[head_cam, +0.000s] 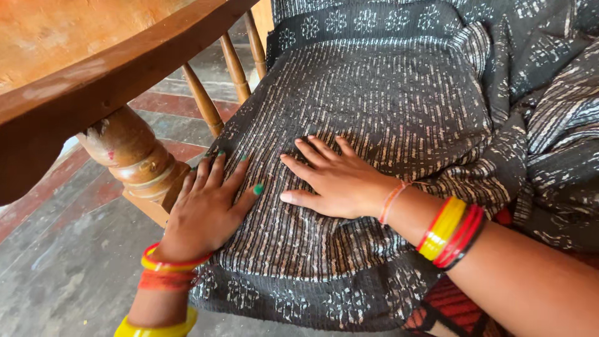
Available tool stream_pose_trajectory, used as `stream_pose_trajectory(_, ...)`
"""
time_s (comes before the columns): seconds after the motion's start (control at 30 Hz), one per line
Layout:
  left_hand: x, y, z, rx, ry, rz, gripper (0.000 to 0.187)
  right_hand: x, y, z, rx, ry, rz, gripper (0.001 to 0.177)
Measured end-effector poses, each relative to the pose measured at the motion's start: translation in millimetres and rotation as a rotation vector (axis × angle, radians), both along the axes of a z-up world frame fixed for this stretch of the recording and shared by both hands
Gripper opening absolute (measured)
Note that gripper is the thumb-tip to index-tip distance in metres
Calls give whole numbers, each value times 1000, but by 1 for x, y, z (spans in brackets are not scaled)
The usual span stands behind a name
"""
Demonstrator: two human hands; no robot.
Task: The person folds a large piece of patterned fabric on a wooden chair. They smooth the fabric with their hands, fold it into sections, and adjust the edges to create a neat stack.
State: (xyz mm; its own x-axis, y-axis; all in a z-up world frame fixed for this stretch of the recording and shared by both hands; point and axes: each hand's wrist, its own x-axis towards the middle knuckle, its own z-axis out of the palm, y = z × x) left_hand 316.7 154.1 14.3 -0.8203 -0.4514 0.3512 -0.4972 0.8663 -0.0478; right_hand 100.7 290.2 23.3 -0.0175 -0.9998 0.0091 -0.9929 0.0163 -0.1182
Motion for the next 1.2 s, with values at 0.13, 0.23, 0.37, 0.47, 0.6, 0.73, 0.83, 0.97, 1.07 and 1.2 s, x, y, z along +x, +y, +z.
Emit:
stream_pose_trajectory(0.13, 17, 5, 1, -137, 64, -145, 52, 0, 8, -5, 1, 11, 49, 91)
stream_pose_trajectory(0.23, 14, 7, -2, -84, 144, -108, 46, 4, 16, -1, 39, 25, 92, 96)
stream_pose_trajectory(0.37, 17, 6, -2, -81, 172, -136, 39, 12, 23, 8, 83, 30, 101, 100)
stream_pose_trajectory(0.47, 25, 2, -2, -13, 219, -167, 36, 20, 30, 8, 87, 23, 92, 92)
stream_pose_trajectory(0.6, 32, 2, 1, 19, 279, -199, 36, 30, 52, 11, 72, -12, 210, 80)
stream_pose_trajectory(0.73, 30, 12, 4, -15, 278, -172, 38, 26, 70, 11, 3, 50, 176, 78)
stream_pose_trajectory(0.83, 19, 32, 10, -80, 217, -39, 47, 29, 81, 4, -27, 58, 142, 78)
stream_pose_trajectory(0.97, -15, 83, 3, -32, 205, -155, 46, 30, 99, -5, -120, 29, 222, 70)
stream_pose_trajectory(1.07, -25, 108, 0, -6, 156, -182, 48, 10, 117, -6, -194, 94, 216, 67)
stream_pose_trajectory(1.2, -26, 116, 7, 69, 46, -101, 60, -21, 134, -3, -207, 197, 100, 73)
